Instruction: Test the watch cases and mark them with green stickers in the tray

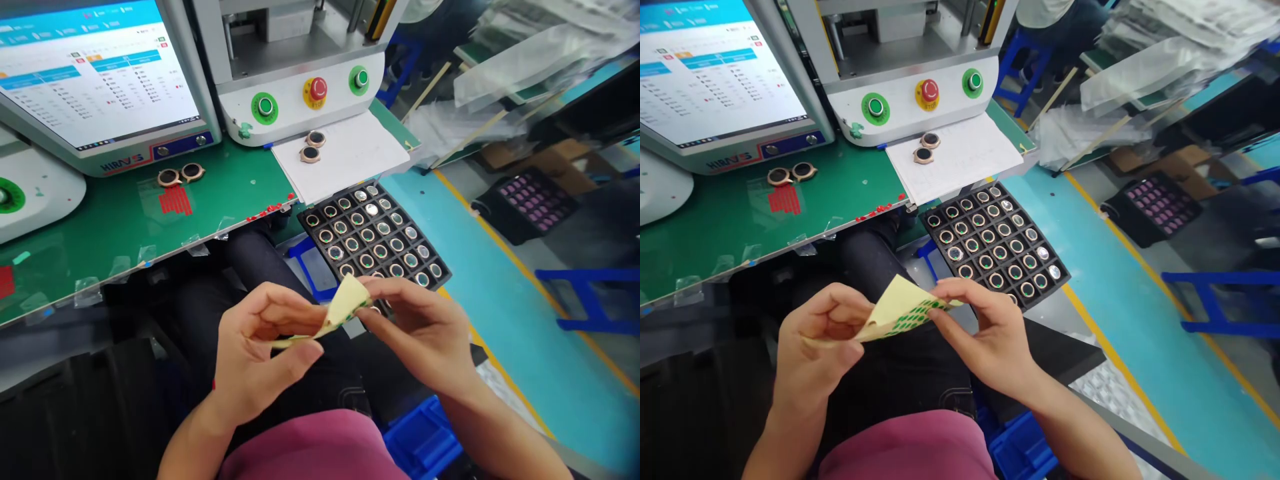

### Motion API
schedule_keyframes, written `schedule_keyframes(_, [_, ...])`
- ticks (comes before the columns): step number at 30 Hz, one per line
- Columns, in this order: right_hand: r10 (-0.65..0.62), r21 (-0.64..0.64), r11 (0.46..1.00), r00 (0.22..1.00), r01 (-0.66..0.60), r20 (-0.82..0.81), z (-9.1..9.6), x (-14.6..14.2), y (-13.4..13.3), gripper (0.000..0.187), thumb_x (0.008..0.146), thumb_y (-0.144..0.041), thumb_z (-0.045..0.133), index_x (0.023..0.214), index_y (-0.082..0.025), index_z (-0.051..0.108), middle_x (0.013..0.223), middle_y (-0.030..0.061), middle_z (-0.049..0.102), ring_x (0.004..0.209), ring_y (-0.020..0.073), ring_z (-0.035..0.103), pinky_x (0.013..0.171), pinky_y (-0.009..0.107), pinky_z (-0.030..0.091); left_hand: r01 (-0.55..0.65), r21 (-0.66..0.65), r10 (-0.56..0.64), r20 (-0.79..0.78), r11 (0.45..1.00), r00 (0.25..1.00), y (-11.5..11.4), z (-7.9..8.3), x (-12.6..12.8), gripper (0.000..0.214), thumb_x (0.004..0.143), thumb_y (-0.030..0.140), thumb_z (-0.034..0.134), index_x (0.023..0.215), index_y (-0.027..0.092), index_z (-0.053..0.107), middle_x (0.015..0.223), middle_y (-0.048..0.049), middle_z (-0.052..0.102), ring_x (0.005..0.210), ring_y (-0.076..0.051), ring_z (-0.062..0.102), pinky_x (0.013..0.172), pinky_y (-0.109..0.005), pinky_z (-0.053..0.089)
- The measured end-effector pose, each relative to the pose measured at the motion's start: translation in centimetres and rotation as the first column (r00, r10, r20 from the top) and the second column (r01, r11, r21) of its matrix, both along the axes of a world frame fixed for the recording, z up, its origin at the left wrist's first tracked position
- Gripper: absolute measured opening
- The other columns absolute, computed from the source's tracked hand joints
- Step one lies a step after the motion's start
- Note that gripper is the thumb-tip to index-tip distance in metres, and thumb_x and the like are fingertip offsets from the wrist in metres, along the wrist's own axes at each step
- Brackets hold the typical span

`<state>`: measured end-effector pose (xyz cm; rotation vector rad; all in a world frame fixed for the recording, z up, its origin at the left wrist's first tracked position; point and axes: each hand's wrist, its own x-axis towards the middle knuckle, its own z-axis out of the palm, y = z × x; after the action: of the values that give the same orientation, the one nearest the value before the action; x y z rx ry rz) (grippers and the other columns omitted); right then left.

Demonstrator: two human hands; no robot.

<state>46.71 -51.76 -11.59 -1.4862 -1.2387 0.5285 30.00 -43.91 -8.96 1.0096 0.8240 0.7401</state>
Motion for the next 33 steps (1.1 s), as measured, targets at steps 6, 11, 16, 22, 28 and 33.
schedule_keyframes(6, [-0.191,0.277,0.958,0.897,0.081,0.399,1.4,-0.6,-0.7,0.041,0.074,-0.004,0.072,0.109,-0.020,0.061,0.105,0.0055,0.070,0.096,0.0187,0.067,0.083,0.033,0.057,-0.004,0.122,0.019,-0.115,0.992,0.993,0.2,1.0,0.1,0.025,0.072,0.016,0.075,0.056,0.018,0.056,0.070,0.0026,0.074,0.054,-0.009,0.063,0.047,-0.016,0.046])
schedule_keyframes(11, [-0.073,0.189,0.979,0.741,-0.074,0.668,3.1,-0.7,-1.1,0.023,0.078,-0.008,0.071,0.096,-0.021,0.065,0.100,0.0032,0.071,0.101,0.0203,0.066,0.100,0.044,0.050,0.119,0.184,-0.095,-0.137,0.976,0.986,0.2,1.4,-0.1,0.024,0.075,0.015,0.073,0.060,0.018,0.054,0.076,0.0004,0.076,0.055,-0.011,0.064,0.047,-0.017,0.048])
schedule_keyframes(16, [-0.086,0.189,0.980,0.749,-0.054,0.657,2.9,-1.0,-0.8,0.021,0.079,-0.010,0.071,0.094,-0.024,0.066,0.100,0.0023,0.072,0.097,0.0218,0.068,0.102,0.051,0.047,0.131,0.226,-0.095,-0.161,0.965,0.982,0.2,1.5,-0.2,0.025,0.076,0.019,0.073,0.060,0.018,0.055,0.074,-0.0020,0.075,0.050,-0.010,0.061,0.043,-0.018,0.046])
schedule_keyframes(22, [-0.098,0.205,0.977,0.740,-0.055,0.665,2.6,-0.8,-1.1,0.023,0.076,-0.010,0.074,0.094,-0.024,0.069,0.103,0.0018,0.072,0.098,0.0226,0.067,0.103,0.052,0.046,0.112,0.219,-0.066,-0.207,0.969,0.976,0.0,1.5,-0.1,0.025,0.074,0.024,0.074,0.058,0.018,0.056,0.071,-0.0026,0.074,0.042,-0.008,0.051,0.036,-0.018,0.038])
schedule_keyframes(28, [-0.127,0.206,0.979,0.752,-0.012,0.647,2.3,-1.0,-1.3,0.025,0.076,-0.011,0.074,0.095,-0.027,0.069,0.107,0.0004,0.071,0.101,0.0229,0.066,0.105,0.053,0.045,0.133,0.215,-0.097,-0.173,0.967,0.980,0.0,1.5,-0.1,0.023,0.076,0.023,0.072,0.059,0.019,0.056,0.068,-0.0012,0.073,0.042,-0.007,0.048,0.037,-0.018,0.036])
schedule_keyframes(33, [-0.125,0.219,0.975,0.755,-0.026,0.644,2.0,-1.1,-1.3,0.023,0.078,-0.011,0.072,0.096,-0.027,0.069,0.108,0.0006,0.070,0.101,0.0213,0.066,0.107,0.053,0.044,0.059,0.140,-0.031,-0.197,0.988,0.980,-0.1,1.6,0.0,0.025,0.073,0.026,0.074,0.058,0.019,0.056,0.069,-0.0018,0.073,0.044,-0.009,0.052,0.038,-0.019,0.037])
